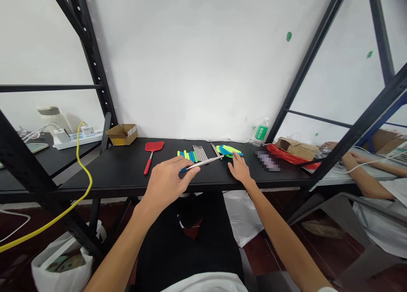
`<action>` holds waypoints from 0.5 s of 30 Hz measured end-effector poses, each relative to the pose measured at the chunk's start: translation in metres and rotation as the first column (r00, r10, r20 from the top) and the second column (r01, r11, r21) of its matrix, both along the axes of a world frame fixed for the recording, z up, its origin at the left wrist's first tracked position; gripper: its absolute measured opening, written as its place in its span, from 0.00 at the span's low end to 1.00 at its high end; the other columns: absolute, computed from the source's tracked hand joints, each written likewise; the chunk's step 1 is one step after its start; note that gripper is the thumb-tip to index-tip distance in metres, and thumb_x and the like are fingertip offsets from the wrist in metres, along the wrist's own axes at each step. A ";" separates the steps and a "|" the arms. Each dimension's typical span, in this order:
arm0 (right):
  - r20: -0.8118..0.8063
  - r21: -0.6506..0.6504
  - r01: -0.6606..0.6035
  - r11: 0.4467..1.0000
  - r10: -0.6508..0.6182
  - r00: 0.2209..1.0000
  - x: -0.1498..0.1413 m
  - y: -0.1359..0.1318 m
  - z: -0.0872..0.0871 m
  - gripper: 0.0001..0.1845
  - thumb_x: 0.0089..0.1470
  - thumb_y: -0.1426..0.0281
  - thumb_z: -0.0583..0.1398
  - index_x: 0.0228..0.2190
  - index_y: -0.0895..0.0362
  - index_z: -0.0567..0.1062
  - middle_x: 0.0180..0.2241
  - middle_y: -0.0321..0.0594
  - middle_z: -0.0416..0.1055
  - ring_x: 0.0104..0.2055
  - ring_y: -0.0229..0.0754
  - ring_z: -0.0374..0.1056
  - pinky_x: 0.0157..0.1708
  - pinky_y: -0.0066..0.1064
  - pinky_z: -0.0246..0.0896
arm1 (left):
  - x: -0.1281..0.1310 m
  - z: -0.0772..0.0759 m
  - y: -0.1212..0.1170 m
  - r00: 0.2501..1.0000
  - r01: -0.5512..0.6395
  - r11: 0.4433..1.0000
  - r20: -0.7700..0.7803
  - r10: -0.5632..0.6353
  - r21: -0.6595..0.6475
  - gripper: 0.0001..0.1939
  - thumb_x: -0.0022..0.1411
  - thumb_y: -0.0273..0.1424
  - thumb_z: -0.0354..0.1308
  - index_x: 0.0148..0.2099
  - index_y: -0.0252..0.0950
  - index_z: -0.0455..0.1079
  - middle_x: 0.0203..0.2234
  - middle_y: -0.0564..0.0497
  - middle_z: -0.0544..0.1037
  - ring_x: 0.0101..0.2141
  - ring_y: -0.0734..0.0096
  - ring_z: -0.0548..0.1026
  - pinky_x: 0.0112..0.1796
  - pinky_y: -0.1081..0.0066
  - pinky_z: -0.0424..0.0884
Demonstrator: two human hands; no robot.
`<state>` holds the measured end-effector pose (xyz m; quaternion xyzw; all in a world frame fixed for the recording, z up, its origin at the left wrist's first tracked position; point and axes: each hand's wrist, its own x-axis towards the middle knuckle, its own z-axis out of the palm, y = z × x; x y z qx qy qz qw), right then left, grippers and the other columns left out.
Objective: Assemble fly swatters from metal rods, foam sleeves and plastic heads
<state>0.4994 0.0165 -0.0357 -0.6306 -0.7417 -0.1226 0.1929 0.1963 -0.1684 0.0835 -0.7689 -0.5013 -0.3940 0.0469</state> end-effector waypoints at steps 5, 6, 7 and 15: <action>-0.027 0.053 -0.006 0.999 0.007 1.000 0.002 -0.001 -0.002 0.33 0.64 0.64 0.49 0.67 0.61 0.54 0.69 0.50 0.49 0.56 0.56 0.62 0.47 0.42 0.67 | 0.002 0.001 -0.001 1.000 -0.006 1.000 -0.006 0.006 -0.009 0.17 0.69 0.44 0.51 0.42 0.41 0.77 0.35 0.52 0.79 0.35 0.70 0.75 0.29 0.73 0.63; -0.031 0.061 -0.005 0.998 0.007 1.000 0.002 -0.001 -0.002 0.34 0.63 0.64 0.49 0.67 0.62 0.54 0.69 0.50 0.48 0.56 0.56 0.62 0.47 0.43 0.67 | 0.002 0.001 -0.001 1.000 -0.006 1.000 -0.008 0.006 -0.009 0.17 0.69 0.44 0.51 0.43 0.41 0.77 0.35 0.52 0.79 0.35 0.70 0.75 0.29 0.73 0.63; -0.033 0.070 -0.002 0.998 0.004 0.999 0.003 -0.001 -0.003 0.34 0.63 0.64 0.49 0.67 0.62 0.53 0.69 0.50 0.48 0.56 0.56 0.62 0.47 0.43 0.67 | 0.002 0.001 -0.001 1.000 -0.004 1.000 -0.008 0.004 -0.008 0.17 0.69 0.44 0.51 0.43 0.41 0.77 0.35 0.52 0.79 0.35 0.70 0.75 0.29 0.73 0.63; -0.053 0.186 0.022 0.982 -0.012 0.999 0.001 -0.003 -0.001 0.33 0.59 0.68 0.51 0.65 0.61 0.57 0.68 0.48 0.52 0.55 0.56 0.61 0.47 0.44 0.68 | 0.002 -0.001 0.000 1.000 0.009 1.000 -0.014 -0.009 -0.001 0.17 0.69 0.44 0.51 0.42 0.41 0.77 0.35 0.52 0.79 0.35 0.70 0.75 0.29 0.73 0.63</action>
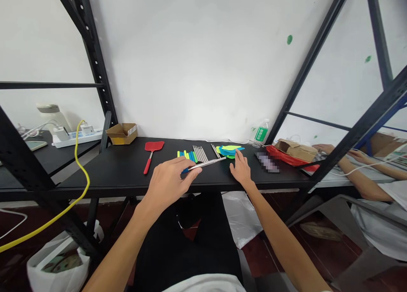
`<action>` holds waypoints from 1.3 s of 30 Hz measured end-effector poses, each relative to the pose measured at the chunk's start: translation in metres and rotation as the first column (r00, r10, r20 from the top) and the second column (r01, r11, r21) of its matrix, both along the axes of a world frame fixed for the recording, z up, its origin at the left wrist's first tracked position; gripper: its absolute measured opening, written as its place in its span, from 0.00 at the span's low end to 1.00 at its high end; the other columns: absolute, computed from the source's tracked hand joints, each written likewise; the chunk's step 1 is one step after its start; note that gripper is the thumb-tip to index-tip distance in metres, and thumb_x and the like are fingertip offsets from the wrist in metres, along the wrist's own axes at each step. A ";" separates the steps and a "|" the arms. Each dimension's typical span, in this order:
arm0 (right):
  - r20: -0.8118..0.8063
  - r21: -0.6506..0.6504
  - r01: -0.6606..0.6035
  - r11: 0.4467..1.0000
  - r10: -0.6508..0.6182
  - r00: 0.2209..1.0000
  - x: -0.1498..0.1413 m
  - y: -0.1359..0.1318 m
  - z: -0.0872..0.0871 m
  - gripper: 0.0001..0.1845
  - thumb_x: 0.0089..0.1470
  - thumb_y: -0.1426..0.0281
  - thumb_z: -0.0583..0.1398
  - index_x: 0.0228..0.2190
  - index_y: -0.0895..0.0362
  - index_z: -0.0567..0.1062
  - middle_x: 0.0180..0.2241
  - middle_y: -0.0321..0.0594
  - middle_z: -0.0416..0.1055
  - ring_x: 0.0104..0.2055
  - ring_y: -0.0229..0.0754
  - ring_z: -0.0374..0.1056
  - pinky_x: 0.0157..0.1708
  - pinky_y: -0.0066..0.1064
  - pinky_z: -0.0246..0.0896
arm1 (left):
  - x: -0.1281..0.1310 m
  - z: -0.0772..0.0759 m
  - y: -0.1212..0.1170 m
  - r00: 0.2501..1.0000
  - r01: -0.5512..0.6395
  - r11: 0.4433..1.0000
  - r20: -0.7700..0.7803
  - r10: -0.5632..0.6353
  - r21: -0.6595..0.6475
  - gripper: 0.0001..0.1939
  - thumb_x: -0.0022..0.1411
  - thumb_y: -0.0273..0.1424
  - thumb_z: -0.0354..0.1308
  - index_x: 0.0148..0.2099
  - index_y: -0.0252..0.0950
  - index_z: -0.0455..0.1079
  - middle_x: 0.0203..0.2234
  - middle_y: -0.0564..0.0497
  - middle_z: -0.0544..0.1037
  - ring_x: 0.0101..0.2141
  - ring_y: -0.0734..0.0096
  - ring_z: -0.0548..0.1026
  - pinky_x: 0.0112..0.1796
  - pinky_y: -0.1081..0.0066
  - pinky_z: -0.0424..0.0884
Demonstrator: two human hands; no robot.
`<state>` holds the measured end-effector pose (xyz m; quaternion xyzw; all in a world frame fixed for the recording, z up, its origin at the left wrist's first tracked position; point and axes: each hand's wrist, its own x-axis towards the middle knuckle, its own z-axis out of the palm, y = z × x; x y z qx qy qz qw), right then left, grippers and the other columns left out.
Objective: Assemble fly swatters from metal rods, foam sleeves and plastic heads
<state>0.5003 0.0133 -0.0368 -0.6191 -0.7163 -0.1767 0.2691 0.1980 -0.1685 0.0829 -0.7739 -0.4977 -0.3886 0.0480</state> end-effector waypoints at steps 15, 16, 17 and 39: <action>-0.384 0.162 -0.096 0.982 0.152 0.911 0.010 -0.007 -0.002 0.27 0.59 0.66 0.52 0.58 0.59 0.65 0.64 0.54 0.56 0.46 0.48 0.70 0.44 0.40 0.68 | 0.000 0.000 0.000 1.000 -0.005 1.000 -0.019 0.005 0.002 0.17 0.69 0.44 0.51 0.42 0.40 0.76 0.36 0.52 0.80 0.35 0.69 0.76 0.30 0.73 0.64; -0.421 0.176 -0.097 0.980 0.164 0.892 0.012 -0.009 -0.002 0.26 0.58 0.66 0.52 0.57 0.59 0.66 0.63 0.54 0.57 0.42 0.46 0.70 0.44 0.40 0.69 | 0.000 0.001 -0.001 1.000 -0.005 1.000 -0.019 0.005 0.003 0.17 0.69 0.44 0.51 0.42 0.40 0.76 0.35 0.51 0.80 0.35 0.69 0.76 0.30 0.73 0.64; -0.451 0.192 -0.098 0.977 0.176 0.875 0.014 -0.012 -0.003 0.25 0.57 0.66 0.53 0.55 0.59 0.67 0.62 0.54 0.58 0.39 0.45 0.70 0.43 0.40 0.69 | -0.001 0.001 -0.001 1.000 -0.004 1.000 -0.018 0.004 0.005 0.17 0.69 0.44 0.51 0.42 0.40 0.76 0.35 0.51 0.80 0.34 0.69 0.75 0.30 0.73 0.64; -0.642 0.389 -0.326 0.862 0.507 0.576 -0.011 -0.097 0.075 0.17 0.60 0.65 0.57 0.49 0.56 0.72 0.57 0.50 0.60 0.30 0.35 0.61 0.25 0.31 0.63 | -0.007 0.003 0.002 1.000 -0.004 1.000 -0.025 0.004 -0.011 0.17 0.69 0.44 0.52 0.42 0.41 0.77 0.37 0.50 0.81 0.34 0.68 0.77 0.30 0.74 0.67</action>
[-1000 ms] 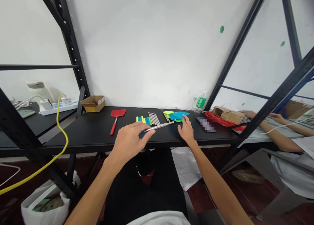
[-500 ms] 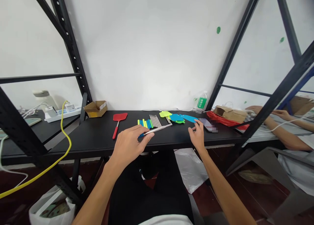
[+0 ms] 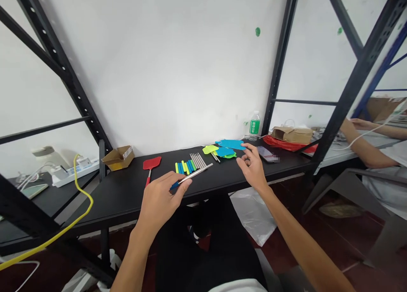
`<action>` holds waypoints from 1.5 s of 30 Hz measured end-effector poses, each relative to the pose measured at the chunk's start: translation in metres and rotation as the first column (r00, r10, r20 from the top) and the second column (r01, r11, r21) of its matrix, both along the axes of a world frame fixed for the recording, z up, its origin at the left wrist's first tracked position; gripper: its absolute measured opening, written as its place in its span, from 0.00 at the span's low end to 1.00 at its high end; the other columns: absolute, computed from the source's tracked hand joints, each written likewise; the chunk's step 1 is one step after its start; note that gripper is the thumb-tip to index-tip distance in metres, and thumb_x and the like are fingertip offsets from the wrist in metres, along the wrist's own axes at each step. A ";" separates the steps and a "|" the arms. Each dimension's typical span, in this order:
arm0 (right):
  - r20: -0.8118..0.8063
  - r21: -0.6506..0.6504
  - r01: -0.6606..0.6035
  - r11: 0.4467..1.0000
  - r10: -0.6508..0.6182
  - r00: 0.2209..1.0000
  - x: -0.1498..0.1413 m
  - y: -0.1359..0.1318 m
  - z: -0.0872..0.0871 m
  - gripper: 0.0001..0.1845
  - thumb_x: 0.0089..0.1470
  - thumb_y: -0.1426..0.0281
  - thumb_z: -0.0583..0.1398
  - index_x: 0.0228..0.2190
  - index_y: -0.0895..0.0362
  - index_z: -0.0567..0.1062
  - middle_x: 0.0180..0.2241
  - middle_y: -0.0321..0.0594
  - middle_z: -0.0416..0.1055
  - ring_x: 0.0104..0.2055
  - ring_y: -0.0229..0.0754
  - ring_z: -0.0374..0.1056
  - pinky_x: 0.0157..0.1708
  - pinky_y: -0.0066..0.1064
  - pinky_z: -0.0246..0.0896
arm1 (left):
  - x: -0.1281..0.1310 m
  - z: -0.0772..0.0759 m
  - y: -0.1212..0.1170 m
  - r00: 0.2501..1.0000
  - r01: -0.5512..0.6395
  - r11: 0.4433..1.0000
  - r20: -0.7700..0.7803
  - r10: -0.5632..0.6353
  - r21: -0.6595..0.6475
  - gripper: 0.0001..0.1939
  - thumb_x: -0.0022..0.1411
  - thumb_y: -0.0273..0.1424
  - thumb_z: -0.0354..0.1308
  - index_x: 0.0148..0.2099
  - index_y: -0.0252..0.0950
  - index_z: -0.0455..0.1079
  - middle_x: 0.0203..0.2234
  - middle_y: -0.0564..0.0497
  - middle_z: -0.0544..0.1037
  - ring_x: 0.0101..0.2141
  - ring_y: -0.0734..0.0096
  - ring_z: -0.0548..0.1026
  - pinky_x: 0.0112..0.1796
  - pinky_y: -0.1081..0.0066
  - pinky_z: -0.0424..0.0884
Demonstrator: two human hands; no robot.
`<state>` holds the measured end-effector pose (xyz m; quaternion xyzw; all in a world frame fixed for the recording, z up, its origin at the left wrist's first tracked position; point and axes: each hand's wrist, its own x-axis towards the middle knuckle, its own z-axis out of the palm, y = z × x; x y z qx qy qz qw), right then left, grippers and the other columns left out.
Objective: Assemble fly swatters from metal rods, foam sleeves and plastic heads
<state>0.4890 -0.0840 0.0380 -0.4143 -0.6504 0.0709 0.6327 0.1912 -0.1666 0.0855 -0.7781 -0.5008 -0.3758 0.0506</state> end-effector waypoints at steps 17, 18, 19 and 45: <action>0.103 0.093 -0.144 0.985 0.135 0.986 -0.009 -0.051 0.040 0.11 0.62 0.67 0.57 0.45 0.53 0.74 0.55 0.47 0.63 0.28 0.37 0.58 0.29 0.36 0.64 | -0.017 0.007 0.001 0.996 -0.092 0.994 0.000 0.092 0.063 0.17 0.67 0.46 0.53 0.42 0.41 0.77 0.36 0.52 0.82 0.33 0.68 0.77 0.32 0.71 0.67; 0.106 0.100 -0.145 0.984 0.134 0.985 -0.009 -0.053 0.041 0.10 0.62 0.67 0.57 0.44 0.53 0.74 0.54 0.47 0.63 0.28 0.37 0.58 0.29 0.37 0.63 | -0.018 0.008 0.001 0.996 -0.091 0.994 0.000 0.091 0.061 0.17 0.67 0.46 0.53 0.42 0.41 0.77 0.36 0.52 0.82 0.32 0.68 0.77 0.32 0.71 0.67; 0.109 0.105 -0.144 0.984 0.133 0.985 -0.009 -0.054 0.042 0.10 0.62 0.67 0.57 0.44 0.53 0.74 0.54 0.47 0.63 0.28 0.37 0.58 0.29 0.37 0.63 | -0.018 0.008 0.001 0.996 -0.091 0.994 0.001 0.091 0.060 0.17 0.67 0.46 0.53 0.42 0.41 0.77 0.36 0.52 0.82 0.32 0.68 0.76 0.32 0.71 0.67; 0.191 0.139 -0.211 0.968 0.183 0.964 -0.009 -0.065 0.045 0.09 0.61 0.70 0.57 0.44 0.53 0.73 0.53 0.48 0.65 0.28 0.38 0.61 0.29 0.39 0.64 | -0.021 0.008 0.002 0.992 -0.118 0.989 0.049 0.114 0.087 0.17 0.66 0.46 0.55 0.39 0.40 0.77 0.35 0.52 0.82 0.31 0.68 0.77 0.33 0.70 0.67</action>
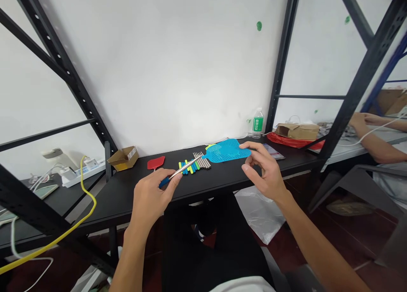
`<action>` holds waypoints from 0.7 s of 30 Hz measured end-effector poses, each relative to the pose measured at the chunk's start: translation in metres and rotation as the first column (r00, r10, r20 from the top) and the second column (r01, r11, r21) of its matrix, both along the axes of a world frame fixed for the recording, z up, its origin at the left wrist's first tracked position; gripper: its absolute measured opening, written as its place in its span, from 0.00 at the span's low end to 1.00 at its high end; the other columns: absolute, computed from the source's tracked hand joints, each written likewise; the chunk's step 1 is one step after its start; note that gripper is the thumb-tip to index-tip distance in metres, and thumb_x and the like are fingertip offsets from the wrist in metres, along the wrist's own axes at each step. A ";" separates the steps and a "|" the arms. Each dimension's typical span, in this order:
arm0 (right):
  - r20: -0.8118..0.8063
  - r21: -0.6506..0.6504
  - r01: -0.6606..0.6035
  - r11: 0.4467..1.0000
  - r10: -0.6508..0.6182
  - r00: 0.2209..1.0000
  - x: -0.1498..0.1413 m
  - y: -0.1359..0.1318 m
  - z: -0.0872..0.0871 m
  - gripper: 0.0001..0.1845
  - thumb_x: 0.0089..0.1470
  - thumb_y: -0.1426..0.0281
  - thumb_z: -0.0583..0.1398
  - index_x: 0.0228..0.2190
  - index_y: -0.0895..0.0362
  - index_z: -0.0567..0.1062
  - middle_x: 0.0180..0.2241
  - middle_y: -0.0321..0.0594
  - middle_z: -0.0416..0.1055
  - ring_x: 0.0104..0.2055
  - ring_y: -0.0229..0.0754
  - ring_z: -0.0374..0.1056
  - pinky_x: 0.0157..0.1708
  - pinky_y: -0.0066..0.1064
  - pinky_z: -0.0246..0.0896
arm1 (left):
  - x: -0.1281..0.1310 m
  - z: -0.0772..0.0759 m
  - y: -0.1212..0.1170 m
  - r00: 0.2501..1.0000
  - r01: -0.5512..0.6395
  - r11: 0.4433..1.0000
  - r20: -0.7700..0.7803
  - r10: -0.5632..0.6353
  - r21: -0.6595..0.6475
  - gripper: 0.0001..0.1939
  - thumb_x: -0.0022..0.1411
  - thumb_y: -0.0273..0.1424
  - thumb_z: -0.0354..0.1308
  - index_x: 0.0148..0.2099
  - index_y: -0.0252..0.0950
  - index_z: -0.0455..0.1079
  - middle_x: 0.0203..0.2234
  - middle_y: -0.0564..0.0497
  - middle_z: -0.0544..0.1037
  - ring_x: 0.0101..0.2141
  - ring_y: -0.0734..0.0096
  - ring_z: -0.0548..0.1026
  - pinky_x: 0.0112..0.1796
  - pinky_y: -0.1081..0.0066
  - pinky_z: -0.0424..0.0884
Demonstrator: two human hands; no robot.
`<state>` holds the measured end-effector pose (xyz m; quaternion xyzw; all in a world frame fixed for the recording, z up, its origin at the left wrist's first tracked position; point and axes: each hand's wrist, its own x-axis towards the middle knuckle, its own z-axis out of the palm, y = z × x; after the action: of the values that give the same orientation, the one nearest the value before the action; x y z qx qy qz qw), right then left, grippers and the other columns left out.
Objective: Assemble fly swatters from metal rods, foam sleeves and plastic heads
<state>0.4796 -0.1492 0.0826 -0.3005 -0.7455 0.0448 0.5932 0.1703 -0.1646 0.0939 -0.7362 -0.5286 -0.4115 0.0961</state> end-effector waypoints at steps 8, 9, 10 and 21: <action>0.005 -0.004 -0.008 1.000 0.008 1.000 0.000 0.000 0.000 0.08 0.61 0.70 0.57 0.43 0.53 0.72 0.54 0.48 0.64 0.28 0.38 0.60 0.29 0.39 0.62 | 0.000 0.000 0.000 1.000 0.008 1.000 -0.001 -0.008 0.002 0.17 0.66 0.46 0.55 0.40 0.40 0.78 0.34 0.52 0.82 0.31 0.68 0.76 0.32 0.70 0.66; 0.007 -0.004 -0.013 1.000 0.013 1.000 0.000 0.000 0.001 0.08 0.61 0.70 0.57 0.43 0.53 0.73 0.54 0.48 0.64 0.28 0.38 0.60 0.29 0.39 0.62 | 0.000 -0.001 0.000 1.000 0.009 1.000 0.005 -0.009 0.003 0.16 0.66 0.46 0.55 0.40 0.40 0.78 0.35 0.52 0.82 0.31 0.68 0.76 0.32 0.71 0.66; 0.009 -0.003 -0.018 1.000 0.018 1.000 0.001 -0.001 0.001 0.08 0.61 0.70 0.57 0.43 0.53 0.73 0.54 0.48 0.64 0.28 0.38 0.60 0.28 0.39 0.61 | 0.000 -0.001 0.000 1.000 0.010 1.000 0.011 -0.010 0.002 0.16 0.66 0.46 0.56 0.40 0.40 0.78 0.35 0.53 0.82 0.31 0.69 0.76 0.32 0.71 0.66; 0.018 0.047 0.004 0.999 -0.005 1.000 0.003 -0.001 0.003 0.08 0.59 0.73 0.57 0.41 0.53 0.74 0.52 0.47 0.67 0.28 0.39 0.61 0.28 0.39 0.61 | 0.000 0.000 -0.001 1.000 -0.003 1.000 0.017 0.003 -0.011 0.16 0.65 0.46 0.56 0.40 0.41 0.78 0.35 0.54 0.82 0.32 0.70 0.77 0.32 0.71 0.67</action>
<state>0.4828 -0.1503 0.0855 -0.2887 -0.7511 0.0230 0.5933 0.1698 -0.1655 0.0941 -0.7325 -0.5326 -0.4146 0.0882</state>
